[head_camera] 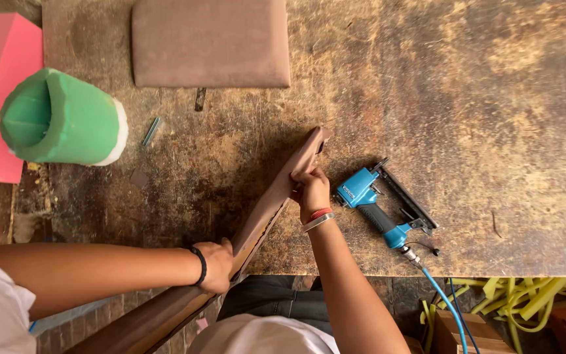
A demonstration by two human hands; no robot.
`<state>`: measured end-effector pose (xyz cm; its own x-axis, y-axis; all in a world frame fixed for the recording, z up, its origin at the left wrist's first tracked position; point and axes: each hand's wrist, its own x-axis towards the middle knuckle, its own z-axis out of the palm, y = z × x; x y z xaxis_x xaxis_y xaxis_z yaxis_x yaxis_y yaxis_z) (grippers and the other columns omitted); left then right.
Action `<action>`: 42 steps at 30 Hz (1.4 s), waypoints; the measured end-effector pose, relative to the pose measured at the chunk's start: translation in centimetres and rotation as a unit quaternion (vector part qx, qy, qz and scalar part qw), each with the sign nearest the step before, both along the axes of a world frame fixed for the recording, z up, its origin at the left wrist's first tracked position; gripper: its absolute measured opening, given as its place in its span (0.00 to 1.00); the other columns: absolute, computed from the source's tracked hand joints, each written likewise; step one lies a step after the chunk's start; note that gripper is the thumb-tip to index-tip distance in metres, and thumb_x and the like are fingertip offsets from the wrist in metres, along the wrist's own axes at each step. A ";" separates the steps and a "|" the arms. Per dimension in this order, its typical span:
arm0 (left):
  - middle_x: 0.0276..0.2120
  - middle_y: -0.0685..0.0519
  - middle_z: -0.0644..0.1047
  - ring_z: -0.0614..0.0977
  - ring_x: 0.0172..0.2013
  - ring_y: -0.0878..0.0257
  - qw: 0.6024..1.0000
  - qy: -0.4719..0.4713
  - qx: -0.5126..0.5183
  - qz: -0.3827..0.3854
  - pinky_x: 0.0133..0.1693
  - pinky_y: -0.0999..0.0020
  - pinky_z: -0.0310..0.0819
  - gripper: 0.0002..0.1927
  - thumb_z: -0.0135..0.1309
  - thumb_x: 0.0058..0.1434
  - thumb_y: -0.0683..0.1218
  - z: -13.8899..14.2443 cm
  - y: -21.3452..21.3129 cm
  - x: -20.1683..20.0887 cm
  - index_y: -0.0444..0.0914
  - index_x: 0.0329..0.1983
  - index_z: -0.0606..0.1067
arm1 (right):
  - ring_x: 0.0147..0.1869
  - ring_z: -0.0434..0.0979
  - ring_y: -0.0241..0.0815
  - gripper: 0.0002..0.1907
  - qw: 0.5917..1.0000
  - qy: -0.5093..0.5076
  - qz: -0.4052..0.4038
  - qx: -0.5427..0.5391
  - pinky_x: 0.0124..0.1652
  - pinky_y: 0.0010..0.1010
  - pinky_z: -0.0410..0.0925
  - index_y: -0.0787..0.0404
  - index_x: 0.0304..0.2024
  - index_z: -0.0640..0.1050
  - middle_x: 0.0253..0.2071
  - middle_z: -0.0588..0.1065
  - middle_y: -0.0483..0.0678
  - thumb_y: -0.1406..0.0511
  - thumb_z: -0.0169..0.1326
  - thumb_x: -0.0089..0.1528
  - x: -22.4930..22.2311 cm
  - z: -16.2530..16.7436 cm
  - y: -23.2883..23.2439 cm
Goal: The person covers a large letter-shaped wooden sign with brown fabric. They fold the fabric over the edges of the letter, staple it in place with a pneumatic nail gun, press and smooth the fabric along the arms, and finally carry the covered letter across the workshop.
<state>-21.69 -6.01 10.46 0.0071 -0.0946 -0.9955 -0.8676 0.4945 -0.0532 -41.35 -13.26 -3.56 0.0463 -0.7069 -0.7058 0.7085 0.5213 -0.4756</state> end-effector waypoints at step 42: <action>0.71 0.39 0.63 0.76 0.59 0.41 0.790 0.428 -0.230 0.374 0.55 0.54 0.74 0.50 0.51 0.63 0.45 -9.7 -10.5 -7.1 0.50 0.78 0.33 | 0.35 0.77 0.42 0.12 0.741 0.659 0.097 -0.089 0.37 0.35 0.70 0.58 0.36 0.79 0.32 0.79 0.47 0.57 0.62 0.62 -4.6 3.0 8.1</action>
<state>-28.74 -16.51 0.75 -0.4251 -0.7350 -0.5283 -0.7237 -0.0746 0.6861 -45.93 -5.15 -0.52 -0.4868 -0.8645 -0.1252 -0.5118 0.3984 -0.7611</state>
